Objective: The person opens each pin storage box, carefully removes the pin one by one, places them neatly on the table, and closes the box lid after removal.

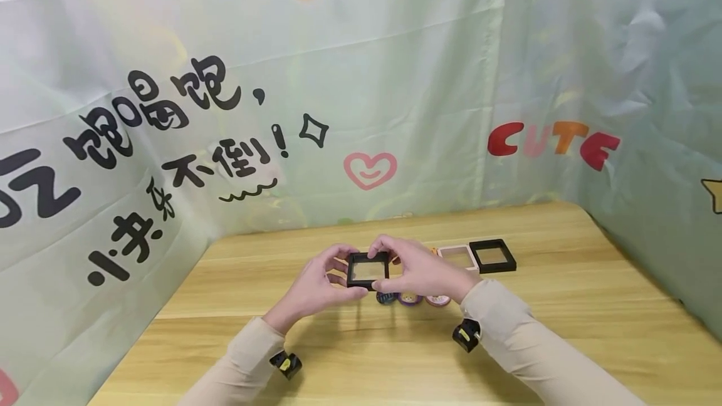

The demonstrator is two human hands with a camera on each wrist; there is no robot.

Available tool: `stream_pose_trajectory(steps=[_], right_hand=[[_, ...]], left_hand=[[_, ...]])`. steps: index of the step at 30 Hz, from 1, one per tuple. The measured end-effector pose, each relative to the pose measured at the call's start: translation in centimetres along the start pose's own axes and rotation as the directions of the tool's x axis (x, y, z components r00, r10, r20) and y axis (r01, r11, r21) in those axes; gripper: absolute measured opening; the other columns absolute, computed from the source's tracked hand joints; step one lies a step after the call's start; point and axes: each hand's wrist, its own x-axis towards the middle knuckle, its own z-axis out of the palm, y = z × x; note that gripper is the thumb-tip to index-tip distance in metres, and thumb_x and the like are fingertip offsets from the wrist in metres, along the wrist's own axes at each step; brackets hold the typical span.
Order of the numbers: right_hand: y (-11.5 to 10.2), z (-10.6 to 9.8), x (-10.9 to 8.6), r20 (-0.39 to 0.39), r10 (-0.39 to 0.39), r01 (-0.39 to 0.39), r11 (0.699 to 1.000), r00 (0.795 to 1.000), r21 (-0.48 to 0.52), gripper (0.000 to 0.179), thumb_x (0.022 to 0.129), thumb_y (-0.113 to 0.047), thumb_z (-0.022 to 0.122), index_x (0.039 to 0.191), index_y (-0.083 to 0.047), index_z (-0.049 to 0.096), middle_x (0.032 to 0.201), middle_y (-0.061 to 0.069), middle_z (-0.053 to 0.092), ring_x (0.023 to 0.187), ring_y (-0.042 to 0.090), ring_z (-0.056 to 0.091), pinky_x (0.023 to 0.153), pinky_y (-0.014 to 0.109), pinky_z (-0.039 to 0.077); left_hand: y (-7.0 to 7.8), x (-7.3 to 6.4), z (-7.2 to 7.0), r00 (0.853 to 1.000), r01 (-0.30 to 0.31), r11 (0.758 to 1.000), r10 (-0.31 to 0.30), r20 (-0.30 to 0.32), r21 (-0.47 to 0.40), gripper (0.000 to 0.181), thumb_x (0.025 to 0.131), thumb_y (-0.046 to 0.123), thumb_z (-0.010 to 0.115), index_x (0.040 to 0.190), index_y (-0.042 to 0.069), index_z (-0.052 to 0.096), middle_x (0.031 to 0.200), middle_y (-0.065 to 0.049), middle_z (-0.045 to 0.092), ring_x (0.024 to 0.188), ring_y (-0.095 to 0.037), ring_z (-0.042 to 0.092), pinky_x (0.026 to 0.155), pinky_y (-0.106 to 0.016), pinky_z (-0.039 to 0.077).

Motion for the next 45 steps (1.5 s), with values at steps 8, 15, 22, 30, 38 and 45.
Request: stream_pose_trajectory(steps=[8,15,22,30,38,45], right_hand=[[0.6,-0.7,-0.8,0.009,0.025,-0.024,0.997,1.0,-0.077,0.043,0.1,-0.035,0.078,0.133,-0.014,0.061,0.136,0.009,0.068,0.122,0.029,0.064,0.103,0.055,0.055],[1.3,-2.2,-1.9,-0.001,0.138,-0.137,0.987,0.99,-0.086,0.042,0.106,-0.036,0.069,0.141,-0.016,0.059,0.15,0.013,0.061,0.117,0.041,0.068,0.101,0.058,0.06],[1.8,-3.9,-2.4,-0.033,0.118,-0.12,0.989,0.993,-0.089,0.019,0.105,-0.013,0.066,0.123,-0.019,0.065,0.131,0.005,0.071,0.131,0.041,0.063,0.103,0.059,0.056],[2.0,-4.0,-2.8,-0.033,0.123,-0.126,0.985,0.992,-0.121,0.015,0.106,-0.016,0.067,0.121,-0.02,0.067,0.126,0.001,0.071,0.124,0.035,0.065,0.094,0.047,0.057],[2.0,-4.2,-3.0,-0.027,0.143,-0.145,0.98,0.989,-0.137,0.019,0.108,-0.024,0.067,0.125,-0.019,0.067,0.131,0.008,0.071,0.124,0.03,0.065,0.091,0.04,0.056],[2.4,-5.0,-3.2,-0.019,0.182,-0.183,0.979,0.983,-0.093,0.026,0.11,-0.03,0.064,0.13,-0.014,0.065,0.138,0.014,0.068,0.133,0.039,0.061,0.109,0.063,0.054]], left_hand=[[-0.4,2.7,0.2,0.998,-0.048,0.984,0.039,0.052,0.174,0.064,0.077,0.031,0.097,0.13,0.011,0.068,0.122,-0.007,0.073,0.102,-0.021,0.072,0.084,-0.03,0.065],[-1.5,5.0,0.6,0.998,0.023,0.972,-0.037,0.053,0.235,0.068,0.076,0.032,0.099,0.133,0.009,0.069,0.125,-0.014,0.073,0.109,-0.029,0.07,0.091,-0.038,0.062],[-3.1,6.4,1.5,0.984,0.151,0.941,-0.171,0.041,0.302,0.08,0.078,0.035,0.098,0.144,0.007,0.064,0.129,-0.009,0.072,0.107,-0.022,0.069,0.096,-0.042,0.062],[-2.9,7.5,3.1,0.981,0.141,0.872,-0.186,0.052,0.469,0.071,0.075,0.035,0.1,0.132,0.003,0.072,0.107,-0.005,0.077,0.092,-0.016,0.068,0.09,-0.035,0.061],[-2.7,8.1,4.3,0.987,0.077,0.828,-0.14,0.072,0.555,0.061,0.075,0.034,0.1,0.121,0.002,0.076,0.098,-0.005,0.075,0.082,-0.013,0.06,0.079,-0.028,0.057],[-2.5,8.2,4.0,0.972,0.121,0.843,-0.208,0.111,0.524,0.076,0.073,0.034,0.101,0.134,0.0,0.069,0.109,-0.008,0.075,0.095,-0.019,0.067,0.096,-0.036,0.061]])
